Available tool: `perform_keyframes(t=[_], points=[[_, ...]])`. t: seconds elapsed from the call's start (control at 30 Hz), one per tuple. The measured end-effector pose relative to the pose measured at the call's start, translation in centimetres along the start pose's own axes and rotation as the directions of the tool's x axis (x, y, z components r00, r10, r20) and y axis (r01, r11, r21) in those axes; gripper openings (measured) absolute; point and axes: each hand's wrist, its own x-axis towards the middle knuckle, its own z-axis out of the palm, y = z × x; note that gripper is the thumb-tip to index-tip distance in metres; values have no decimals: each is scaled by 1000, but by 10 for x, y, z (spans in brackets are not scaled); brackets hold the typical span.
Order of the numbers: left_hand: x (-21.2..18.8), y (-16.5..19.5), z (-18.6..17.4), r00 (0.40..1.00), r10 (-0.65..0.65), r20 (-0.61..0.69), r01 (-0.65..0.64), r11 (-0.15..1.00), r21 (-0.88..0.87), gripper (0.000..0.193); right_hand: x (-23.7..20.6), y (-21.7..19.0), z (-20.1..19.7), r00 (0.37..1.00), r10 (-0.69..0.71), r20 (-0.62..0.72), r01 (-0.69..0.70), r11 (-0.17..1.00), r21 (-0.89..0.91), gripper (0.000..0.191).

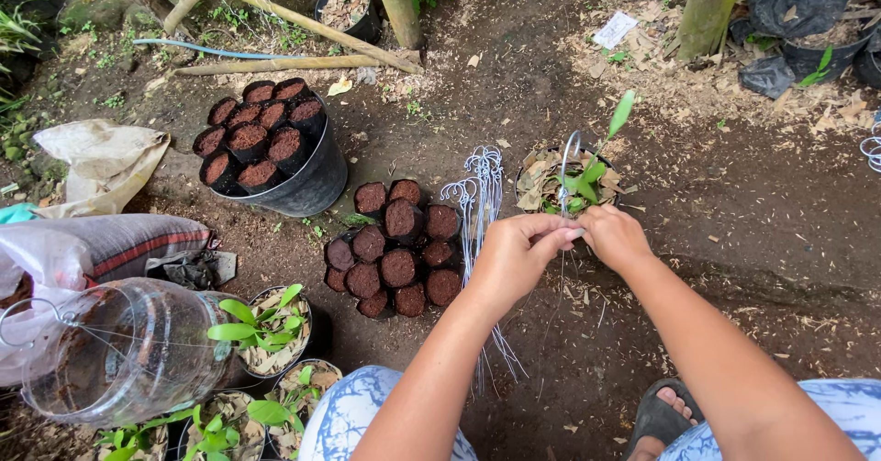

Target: The person attaches metal wire hooks to a small potted plant by threading the wire through the pot rim and twisting it to secure the hook. The person then lifts the pot by the hook to confirm it is attached.

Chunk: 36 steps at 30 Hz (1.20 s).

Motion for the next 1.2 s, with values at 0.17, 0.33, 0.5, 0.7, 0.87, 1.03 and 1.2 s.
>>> perform_keyframes(t=[0.17, 0.33, 0.5, 0.7, 0.87, 1.03, 1.2], points=[[-7, 0, -3, 1000, -4, 5, 4, 1000, 2, 20, 3, -5, -10, 999, 39, 18, -42, 987, 153, 22], [-7, 1, -5, 1000, 25, -8, -25, 1000, -1, 19, 9, -10, -5, 986, 130, 103, -148, 968, 202, 22], [-8, -1, -5, 997, 75, -12, -74, 995, 67, 19, 16, -9, 4, 976, 137, 170, -160, 978, 131, 21], [-7, 0, -5, 995, 103, -20, -100, 989, 111, 19, 19, -6, 3, 944, 215, 252, -254, 958, 135, 5], [-6, 4, -4, 997, 77, -26, -73, 987, 146, 20, 16, 0, 3, 975, 177, 133, -211, 925, 317, 7], [-2, 4, -2, 994, 108, -19, -104, 985, 135, 19, 15, 0, 0, 932, 346, 109, -358, 829, 429, 12], [-1, 2, 3, 997, 72, -11, -71, 992, 103, 20, 9, 2, 1, 889, 452, -69, -434, 882, 182, 10]])
